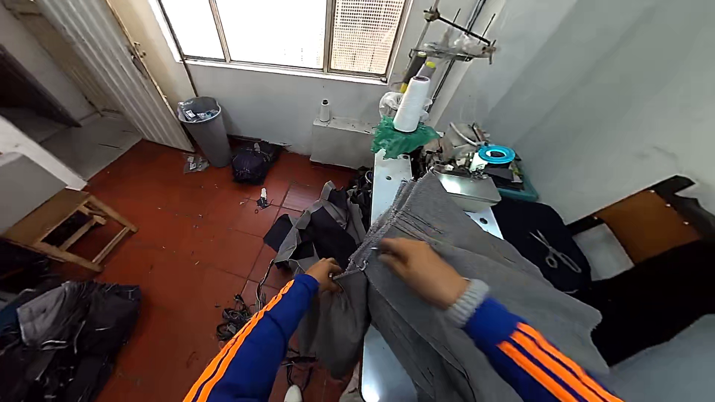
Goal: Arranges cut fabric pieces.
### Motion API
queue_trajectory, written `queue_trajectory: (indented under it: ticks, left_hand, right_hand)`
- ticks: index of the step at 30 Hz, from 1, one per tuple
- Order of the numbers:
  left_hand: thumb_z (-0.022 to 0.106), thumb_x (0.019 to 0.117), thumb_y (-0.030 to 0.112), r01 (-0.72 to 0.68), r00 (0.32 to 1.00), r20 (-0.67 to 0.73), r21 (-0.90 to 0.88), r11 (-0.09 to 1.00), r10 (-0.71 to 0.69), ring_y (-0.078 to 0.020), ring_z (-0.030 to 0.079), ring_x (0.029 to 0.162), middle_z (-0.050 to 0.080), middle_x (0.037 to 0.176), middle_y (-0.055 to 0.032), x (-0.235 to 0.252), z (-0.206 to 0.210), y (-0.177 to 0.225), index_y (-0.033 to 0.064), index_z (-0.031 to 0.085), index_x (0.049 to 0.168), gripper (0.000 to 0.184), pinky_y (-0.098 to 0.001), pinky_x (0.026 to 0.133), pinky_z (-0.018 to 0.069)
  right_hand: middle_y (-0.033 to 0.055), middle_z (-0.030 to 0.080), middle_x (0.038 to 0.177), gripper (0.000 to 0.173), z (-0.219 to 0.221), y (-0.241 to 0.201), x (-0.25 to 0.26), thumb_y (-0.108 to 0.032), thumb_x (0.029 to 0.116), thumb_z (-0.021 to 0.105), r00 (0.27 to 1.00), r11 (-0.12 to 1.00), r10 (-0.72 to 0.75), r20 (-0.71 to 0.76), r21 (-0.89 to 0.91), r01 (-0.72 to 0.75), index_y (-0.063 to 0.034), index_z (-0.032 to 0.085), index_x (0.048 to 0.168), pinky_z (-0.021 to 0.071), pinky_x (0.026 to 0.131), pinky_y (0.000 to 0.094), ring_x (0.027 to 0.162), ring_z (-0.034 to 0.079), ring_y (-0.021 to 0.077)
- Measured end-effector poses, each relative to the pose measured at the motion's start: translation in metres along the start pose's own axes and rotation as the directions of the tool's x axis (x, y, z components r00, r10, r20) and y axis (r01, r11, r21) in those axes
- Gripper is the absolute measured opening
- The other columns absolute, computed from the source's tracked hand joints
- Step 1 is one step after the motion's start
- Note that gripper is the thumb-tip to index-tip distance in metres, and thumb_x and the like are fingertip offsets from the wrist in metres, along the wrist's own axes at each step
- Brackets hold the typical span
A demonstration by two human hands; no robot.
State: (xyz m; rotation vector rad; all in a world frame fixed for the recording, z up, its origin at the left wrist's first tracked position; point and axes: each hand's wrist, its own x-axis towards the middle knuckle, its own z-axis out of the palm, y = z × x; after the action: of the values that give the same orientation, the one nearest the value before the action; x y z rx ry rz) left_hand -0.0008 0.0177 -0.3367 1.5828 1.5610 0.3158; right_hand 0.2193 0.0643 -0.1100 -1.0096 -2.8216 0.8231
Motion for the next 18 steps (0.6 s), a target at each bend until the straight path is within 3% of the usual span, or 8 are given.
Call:
queue_trajectory:
  ticks: [2, 7, 9, 12, 14, 15, 16, 18]
  left_hand:
    - [0.073, 0.0911, 0.012, -0.006, 1.0, -0.015, -0.01, 1.0, 0.006, -0.0401, 0.059, 0.127, 0.063, 0.133, -0.0261, -0.03, -0.014, 0.0, -0.0033, 0.062, 0.133, 0.046, -0.0577, 0.112, 0.0422]
    - [0.061, 0.0975, 0.009, -0.035, 0.999, 0.014, 0.036, 0.999, 0.035, -0.0423, 0.062, 0.122, 0.063, 0.129, -0.0284, -0.101, -0.051, 0.031, -0.0004, 0.052, 0.141, 0.046, -0.0604, 0.106, 0.0455]
    - [0.058, 0.1012, 0.012, -0.052, 0.999, -0.004, 0.088, 0.995, 0.053, -0.0406, 0.063, 0.123, 0.065, 0.129, -0.0268, -0.125, -0.065, 0.06, 0.0011, 0.056, 0.142, 0.042, -0.0582, 0.108, 0.0447]
    - [0.058, 0.1054, 0.019, -0.103, 0.991, -0.075, 0.145, 0.984, 0.115, -0.0361, 0.068, 0.11, 0.072, 0.114, -0.0243, -0.179, -0.101, 0.096, -0.0033, 0.069, 0.124, 0.031, -0.0533, 0.103, 0.0487]
    - [0.065, 0.1004, 0.013, -0.278, 0.932, -0.196, 0.158, 0.947, 0.306, -0.0232, 0.071, 0.086, 0.074, 0.092, -0.0152, -0.222, -0.131, 0.107, -0.003, 0.075, 0.104, 0.02, -0.0447, 0.085, 0.0572]
    - [0.066, 0.0982, 0.012, -0.385, 0.878, -0.238, 0.166, 0.908, 0.416, -0.0135, 0.07, 0.077, 0.074, 0.085, -0.0081, -0.242, -0.147, 0.114, -0.0004, 0.076, 0.098, 0.016, -0.0364, 0.076, 0.0588]
    - [0.066, 0.0965, 0.014, -0.494, 0.807, -0.266, 0.183, 0.85, 0.527, -0.0036, 0.066, 0.071, 0.072, 0.079, -0.0003, -0.262, -0.161, 0.126, 0.0032, 0.076, 0.093, 0.015, -0.0261, 0.068, 0.0576]
    - [0.065, 0.0964, 0.023, -0.665, 0.637, -0.301, 0.25, 0.703, 0.71, 0.0093, 0.059, 0.069, 0.067, 0.074, 0.0125, -0.303, -0.184, 0.158, 0.0124, 0.073, 0.086, 0.017, -0.0104, 0.062, 0.0505]
  right_hand:
    - [0.0227, 0.07, 0.111, 0.026, 0.028, -0.006, 0.027, -0.015, 0.1012, 0.061, 0.964, 0.976, 0.177, 0.198, -0.163, -0.145, -0.0035, 0.065, 0.125, 0.0516, 0.094, 0.0596, 0.108, 0.067, 0.0405]
    - [0.0273, 0.067, 0.117, 0.032, 0.072, -0.021, 0.054, -0.003, 0.1004, 0.055, 0.926, 0.885, 0.341, 0.162, -0.387, -0.258, 0.0026, 0.056, 0.132, 0.0531, 0.091, 0.0611, 0.112, 0.066, 0.0458]
    - [0.0285, 0.067, 0.119, 0.03, 0.074, -0.027, 0.056, -0.006, 0.1039, 0.05, 0.928, 0.886, 0.343, 0.145, -0.376, -0.269, 0.003, 0.056, 0.132, 0.0521, 0.093, 0.062, 0.114, 0.065, 0.0469]
    - [0.0307, 0.069, 0.109, 0.032, 0.052, -0.02, 0.046, -0.019, 0.1091, 0.046, 0.97, 0.957, 0.244, 0.011, -0.163, -0.239, 0.0034, 0.063, 0.124, 0.0516, 0.09, 0.0651, 0.106, 0.067, 0.0488]
    - [0.0226, 0.068, 0.091, 0.028, 0.03, -0.019, 0.024, -0.021, 0.108, 0.052, 0.996, 0.997, 0.049, -0.072, 0.069, -0.044, 0.0033, 0.067, 0.112, 0.053, 0.08, 0.0552, 0.085, 0.068, 0.0367]
    - [0.0141, 0.066, 0.086, 0.024, 0.022, -0.026, 0.009, -0.019, 0.105, 0.058, 0.996, 0.974, -0.04, -0.079, 0.221, 0.057, 0.0007, 0.067, 0.114, 0.052, 0.073, 0.0455, 0.075, 0.063, 0.0251]
    - [0.0098, 0.068, 0.091, 0.03, 0.018, -0.039, -0.005, -0.016, 0.0989, 0.066, 0.994, 0.927, -0.107, -0.036, 0.358, 0.113, -0.002, 0.063, 0.125, 0.0535, 0.074, 0.0408, 0.077, 0.062, 0.0185]
    - [0.0139, 0.071, 0.103, 0.065, 0.038, -0.071, -0.022, -0.01, 0.079, 0.085, 0.981, 0.869, -0.189, 0.048, 0.472, 0.144, -0.0022, 0.057, 0.137, 0.0551, 0.078, 0.0449, 0.086, 0.066, 0.0226]
